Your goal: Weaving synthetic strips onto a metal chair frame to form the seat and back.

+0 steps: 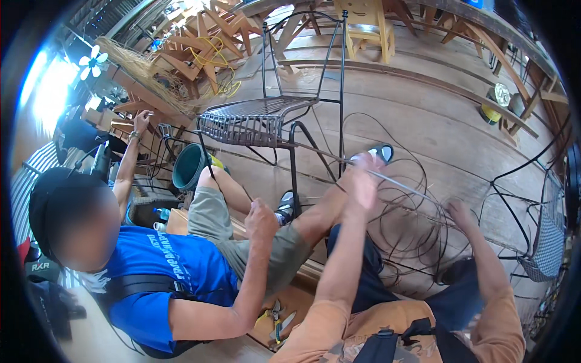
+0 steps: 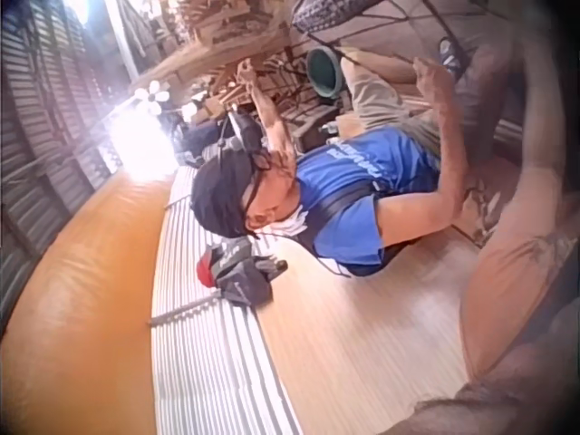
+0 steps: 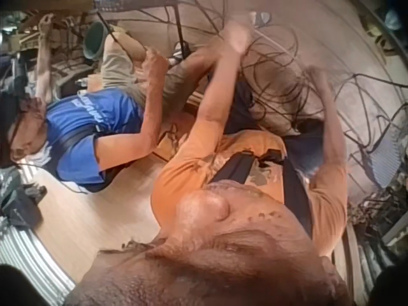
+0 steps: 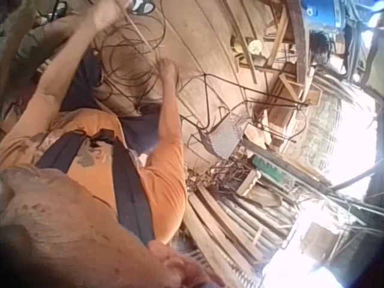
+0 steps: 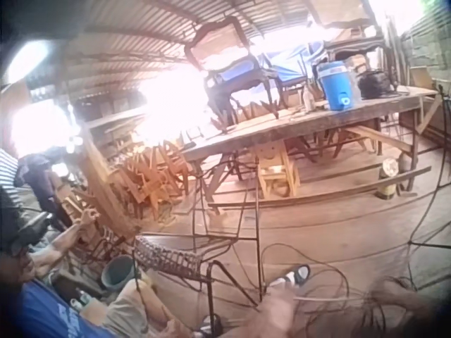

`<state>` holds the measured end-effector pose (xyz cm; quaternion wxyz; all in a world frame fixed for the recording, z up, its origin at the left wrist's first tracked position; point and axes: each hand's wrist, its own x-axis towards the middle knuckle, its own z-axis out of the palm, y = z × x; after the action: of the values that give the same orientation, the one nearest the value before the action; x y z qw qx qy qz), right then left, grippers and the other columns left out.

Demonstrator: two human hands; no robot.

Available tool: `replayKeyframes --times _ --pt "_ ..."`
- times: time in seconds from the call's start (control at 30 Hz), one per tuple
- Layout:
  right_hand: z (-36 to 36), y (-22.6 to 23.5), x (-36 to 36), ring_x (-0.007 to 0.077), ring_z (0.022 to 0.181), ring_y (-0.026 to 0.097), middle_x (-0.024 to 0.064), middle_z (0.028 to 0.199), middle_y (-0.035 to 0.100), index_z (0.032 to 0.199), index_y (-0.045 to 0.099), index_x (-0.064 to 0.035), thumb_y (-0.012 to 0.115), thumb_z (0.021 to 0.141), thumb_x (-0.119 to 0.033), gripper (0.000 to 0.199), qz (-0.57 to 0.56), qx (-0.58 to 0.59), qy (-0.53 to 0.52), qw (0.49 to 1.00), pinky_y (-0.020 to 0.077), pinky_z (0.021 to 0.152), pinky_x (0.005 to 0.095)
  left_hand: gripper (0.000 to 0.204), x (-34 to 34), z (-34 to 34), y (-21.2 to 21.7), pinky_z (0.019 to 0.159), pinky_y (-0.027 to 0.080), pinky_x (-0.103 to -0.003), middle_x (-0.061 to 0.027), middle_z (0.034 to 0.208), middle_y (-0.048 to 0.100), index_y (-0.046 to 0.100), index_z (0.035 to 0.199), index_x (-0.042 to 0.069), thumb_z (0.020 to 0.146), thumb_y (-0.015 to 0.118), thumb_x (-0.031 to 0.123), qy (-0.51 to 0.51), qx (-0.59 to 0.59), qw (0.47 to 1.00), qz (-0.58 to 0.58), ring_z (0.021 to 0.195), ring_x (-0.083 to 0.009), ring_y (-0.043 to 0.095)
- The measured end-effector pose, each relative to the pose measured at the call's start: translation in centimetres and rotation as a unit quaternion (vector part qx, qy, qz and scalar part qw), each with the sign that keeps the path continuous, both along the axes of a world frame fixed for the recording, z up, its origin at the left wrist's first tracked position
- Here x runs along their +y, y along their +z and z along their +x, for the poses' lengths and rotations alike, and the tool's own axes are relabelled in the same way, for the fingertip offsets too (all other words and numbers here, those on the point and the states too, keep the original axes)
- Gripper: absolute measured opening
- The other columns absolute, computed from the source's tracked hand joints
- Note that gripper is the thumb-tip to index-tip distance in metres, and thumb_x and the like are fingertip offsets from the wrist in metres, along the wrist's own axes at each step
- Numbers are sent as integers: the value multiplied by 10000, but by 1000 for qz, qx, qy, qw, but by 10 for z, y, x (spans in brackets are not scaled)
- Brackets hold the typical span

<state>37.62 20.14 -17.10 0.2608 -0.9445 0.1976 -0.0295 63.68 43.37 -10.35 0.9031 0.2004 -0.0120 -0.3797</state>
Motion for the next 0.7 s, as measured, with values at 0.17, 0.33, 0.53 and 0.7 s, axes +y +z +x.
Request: replayKeyframes --times 0.17,0.33,0.53,0.7 --pt "-18 1 -10 326 813 601 186 850 621 841 626 -12 494 820 -254 277 -28 152 15 988 459 715 415 364 60 53 49 483 292 -200 51 654 395 453 798 157 927 418 495 240 33 963 117 531 -73 352" --pt "171 79 96 307 1049 552 200 1134 584 1132 546 12 462 908 -359 441 189 -26 54 980 419 885 373 370 7 -74 -13 392 252 -232 48 609 375 437 797 145 926 418 491 82 51 963 251 461 -79 339" --pt "285 149 235 392 985 538 234 1036 581 1053 550 4 458 902 -295 347 106 -66 101 987 422 840 424 466 6 -133 -115 1014 311 -311 -49 1305 408 359 1326 123 939 473 356 4 -95 992 86 1150 -118 422" --pt "281 119 206 396 866 562 219 875 594 897 567 -5 440 915 -345 363 161 -145 113 970 436 743 462 387 26 -128 -84 887 419 -291 -69 1235 474 434 1246 72 941 463 309 -118 99 979 131 1062 -135 489"
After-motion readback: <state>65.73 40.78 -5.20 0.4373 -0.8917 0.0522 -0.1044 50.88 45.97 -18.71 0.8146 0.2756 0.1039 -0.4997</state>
